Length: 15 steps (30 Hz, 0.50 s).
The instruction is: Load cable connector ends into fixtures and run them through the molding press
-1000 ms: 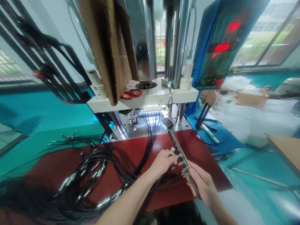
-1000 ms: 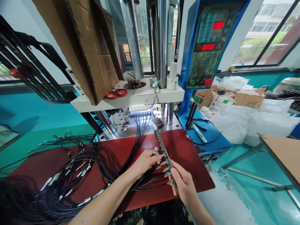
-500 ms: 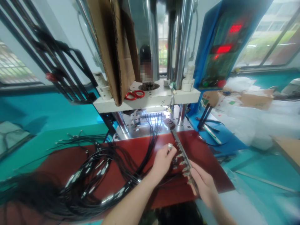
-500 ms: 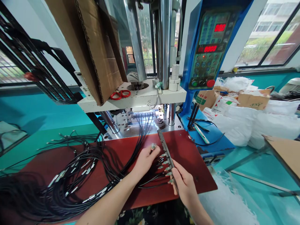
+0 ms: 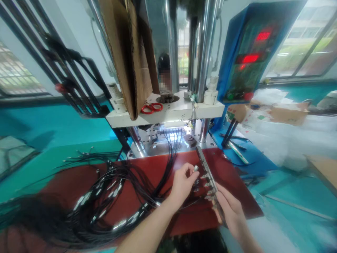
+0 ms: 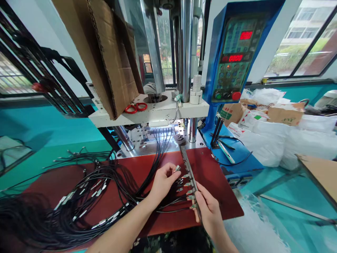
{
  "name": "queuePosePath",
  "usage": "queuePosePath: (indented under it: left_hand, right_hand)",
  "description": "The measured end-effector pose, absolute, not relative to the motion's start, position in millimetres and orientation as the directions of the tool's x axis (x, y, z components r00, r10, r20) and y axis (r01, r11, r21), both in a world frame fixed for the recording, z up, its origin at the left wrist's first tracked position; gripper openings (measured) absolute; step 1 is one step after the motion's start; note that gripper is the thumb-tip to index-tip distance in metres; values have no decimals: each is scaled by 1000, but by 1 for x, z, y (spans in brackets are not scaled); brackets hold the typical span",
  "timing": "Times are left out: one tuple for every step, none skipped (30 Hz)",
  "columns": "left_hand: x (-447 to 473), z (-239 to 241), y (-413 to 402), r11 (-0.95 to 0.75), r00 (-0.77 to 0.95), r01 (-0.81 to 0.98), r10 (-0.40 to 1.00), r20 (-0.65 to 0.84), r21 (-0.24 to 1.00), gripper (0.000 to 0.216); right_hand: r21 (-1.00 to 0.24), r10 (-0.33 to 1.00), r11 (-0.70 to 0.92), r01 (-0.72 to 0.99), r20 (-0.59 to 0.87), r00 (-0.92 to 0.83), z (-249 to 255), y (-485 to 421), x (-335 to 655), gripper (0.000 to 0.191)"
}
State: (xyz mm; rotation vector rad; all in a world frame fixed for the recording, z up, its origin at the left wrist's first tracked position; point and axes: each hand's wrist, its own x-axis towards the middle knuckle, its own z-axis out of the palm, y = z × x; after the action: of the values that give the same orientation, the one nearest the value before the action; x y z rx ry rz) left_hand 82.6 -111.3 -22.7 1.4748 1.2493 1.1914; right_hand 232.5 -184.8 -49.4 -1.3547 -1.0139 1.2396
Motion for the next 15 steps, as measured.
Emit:
queuePosePath:
  left_hand:
    - [83,-23,-110,-127,78,187,990,114,974,19]
    - [83,-24,-108,-108,103,188,991,90,976,19]
    - [83,-23,-107,-99,116,201,990,77,975,18]
    - [83,-23,-107,-108,119,232,990,82,967,18]
    - [83,-22,-107,-141,120,282,987,111,949,18]
    - [82,-21,-107,-194,123,348,979,160,917,18]
    - [82,-20,-108,-258,136,420,966,221,870,19]
    - [81,-18,-108,-320,162,488,947,276,812,20]
    - [81,-17,-108,-369,195,540,929,315,756,23]
    - [80,-16,-108,-400,226,570,916,332,717,26]
    - [80,-15,-107,-408,249,576,913,324,708,29]
    - [80,-15,-106,-395,271,555,918,290,732,31]
    - [79,-14,-105,-364,299,506,924,237,782,33]
    - [79,-13,-103,-316,334,439,926,174,841,33]
    - [78,-11,-102,-254,369,368,923,111,894,33]
  right_hand:
    - [-987,980,-156,-43,-160,121,-51,-184,233,58]
    - [-986,979,-159,-46,-163,118,-53,-184,234,58]
    - [-986,980,-161,-48,-166,114,-54,-184,235,59]
    - [-985,980,-163,-50,-167,108,-55,-184,236,60]
    - [-985,981,-164,-50,-168,101,-56,-184,236,61]
    - [-985,981,-164,-48,-168,92,-56,-184,236,62]
    - [-986,983,-163,-44,-166,83,-56,-184,236,63]
    - [-986,983,-159,-42,-162,82,-55,-184,236,63]
    - [-987,983,-159,-38,-161,85,-53,-184,236,61]
    - [-987,983,-158,-35,-161,88,-52,-183,236,60]
    - [-987,983,-158,-33,-161,86,-51,-183,235,59]
    - [-987,984,-159,-35,-161,79,-50,-183,235,59]
    - [-986,984,-160,-38,-162,70,-50,-183,234,60]
    - [-986,984,-163,-43,-166,67,-49,-183,234,60]
    - [-984,983,-169,-49,-172,65,-49,-183,234,59]
